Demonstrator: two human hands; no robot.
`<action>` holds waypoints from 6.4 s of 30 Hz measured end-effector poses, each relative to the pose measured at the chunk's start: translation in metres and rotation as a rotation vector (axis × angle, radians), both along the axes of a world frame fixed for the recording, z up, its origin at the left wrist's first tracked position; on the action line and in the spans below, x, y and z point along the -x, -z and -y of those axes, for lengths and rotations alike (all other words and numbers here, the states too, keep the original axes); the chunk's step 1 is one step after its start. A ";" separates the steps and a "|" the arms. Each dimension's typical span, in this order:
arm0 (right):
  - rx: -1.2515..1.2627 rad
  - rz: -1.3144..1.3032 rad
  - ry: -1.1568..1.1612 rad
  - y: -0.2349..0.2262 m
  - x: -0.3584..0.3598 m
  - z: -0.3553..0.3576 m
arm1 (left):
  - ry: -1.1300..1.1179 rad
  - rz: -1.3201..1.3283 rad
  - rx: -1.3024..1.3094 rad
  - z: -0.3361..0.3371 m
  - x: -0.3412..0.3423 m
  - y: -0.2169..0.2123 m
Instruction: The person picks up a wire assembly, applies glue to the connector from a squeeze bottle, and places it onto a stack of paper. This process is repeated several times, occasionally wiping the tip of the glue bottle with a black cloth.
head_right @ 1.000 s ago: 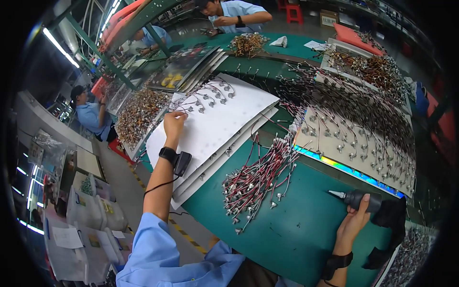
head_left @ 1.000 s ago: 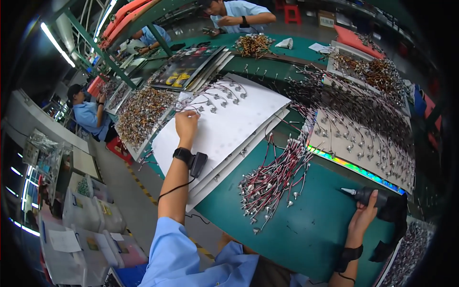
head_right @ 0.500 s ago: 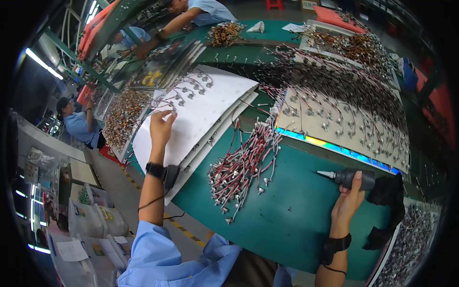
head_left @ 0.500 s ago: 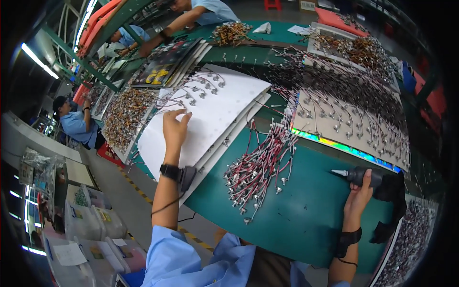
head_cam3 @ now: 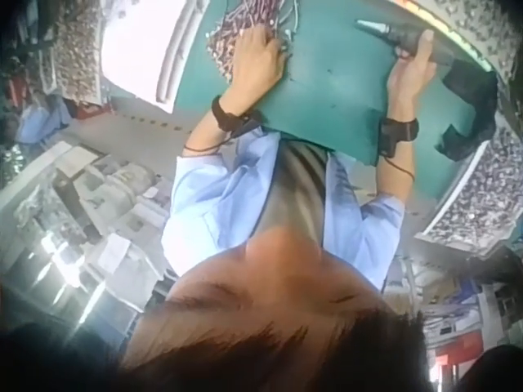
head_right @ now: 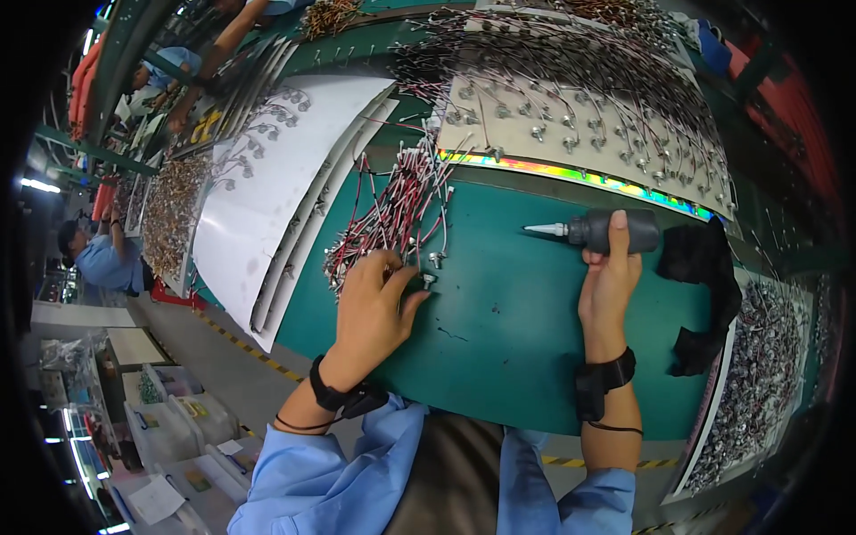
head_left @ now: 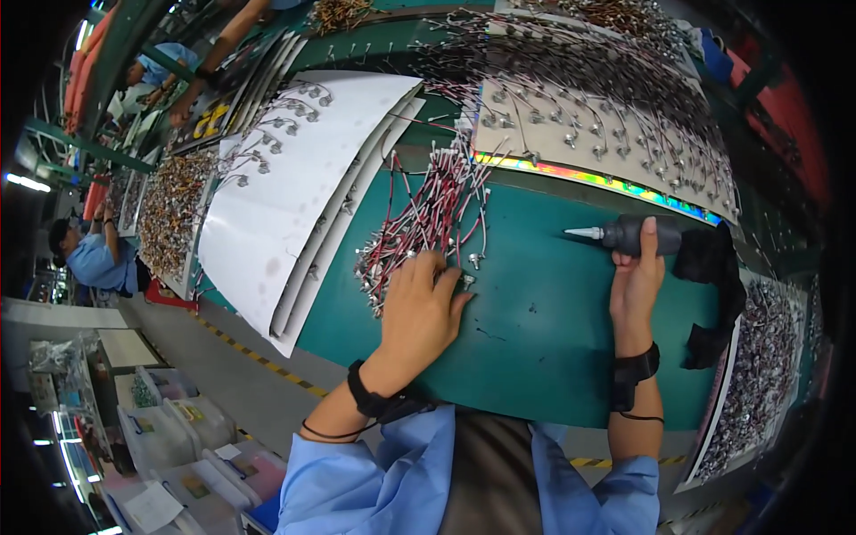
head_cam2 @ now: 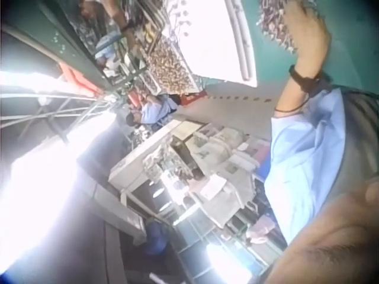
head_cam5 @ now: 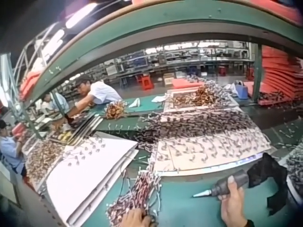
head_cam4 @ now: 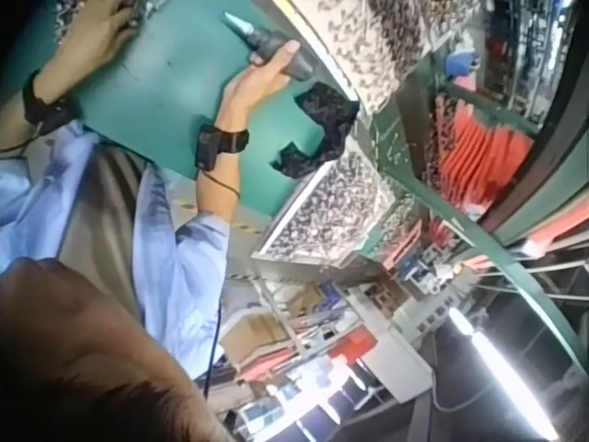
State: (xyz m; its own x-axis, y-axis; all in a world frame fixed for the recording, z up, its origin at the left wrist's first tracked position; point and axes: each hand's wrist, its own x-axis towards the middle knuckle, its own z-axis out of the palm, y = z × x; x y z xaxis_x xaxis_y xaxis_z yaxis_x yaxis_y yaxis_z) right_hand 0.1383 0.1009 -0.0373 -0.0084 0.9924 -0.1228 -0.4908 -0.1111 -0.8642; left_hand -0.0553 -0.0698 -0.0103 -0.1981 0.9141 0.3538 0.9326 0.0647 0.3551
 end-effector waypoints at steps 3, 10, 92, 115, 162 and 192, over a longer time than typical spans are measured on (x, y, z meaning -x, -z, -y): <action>0.003 -0.007 -0.018 -0.003 -0.004 0.001 | -0.021 -0.079 0.107 -0.011 -0.008 0.006; 0.010 -0.030 -0.031 -0.006 -0.006 0.001 | -0.175 0.114 -0.043 -0.007 -0.014 0.006; -0.547 0.169 -0.112 -0.009 0.001 0.050 | -0.010 1.110 -0.293 -0.037 -0.046 0.031; -0.567 0.153 -0.093 -0.011 0.001 0.049 | 0.003 1.316 -0.262 -0.036 -0.045 0.029; -0.399 0.217 -0.130 -0.017 0.001 0.051 | 0.015 1.337 -0.247 -0.035 -0.044 0.030; 0.039 -0.312 -0.030 0.016 -0.018 -0.008 | 0.069 1.083 -0.668 -0.005 0.026 -0.054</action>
State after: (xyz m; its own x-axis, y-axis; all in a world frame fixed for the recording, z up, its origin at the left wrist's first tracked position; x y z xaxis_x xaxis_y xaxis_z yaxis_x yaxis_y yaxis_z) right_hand 0.1564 0.1090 -0.0532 -0.0806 0.9858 -0.1474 -0.7278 -0.1592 -0.6671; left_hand -0.0815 -0.0647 0.0432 -0.6318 0.6414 0.4352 0.1410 -0.4570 0.8782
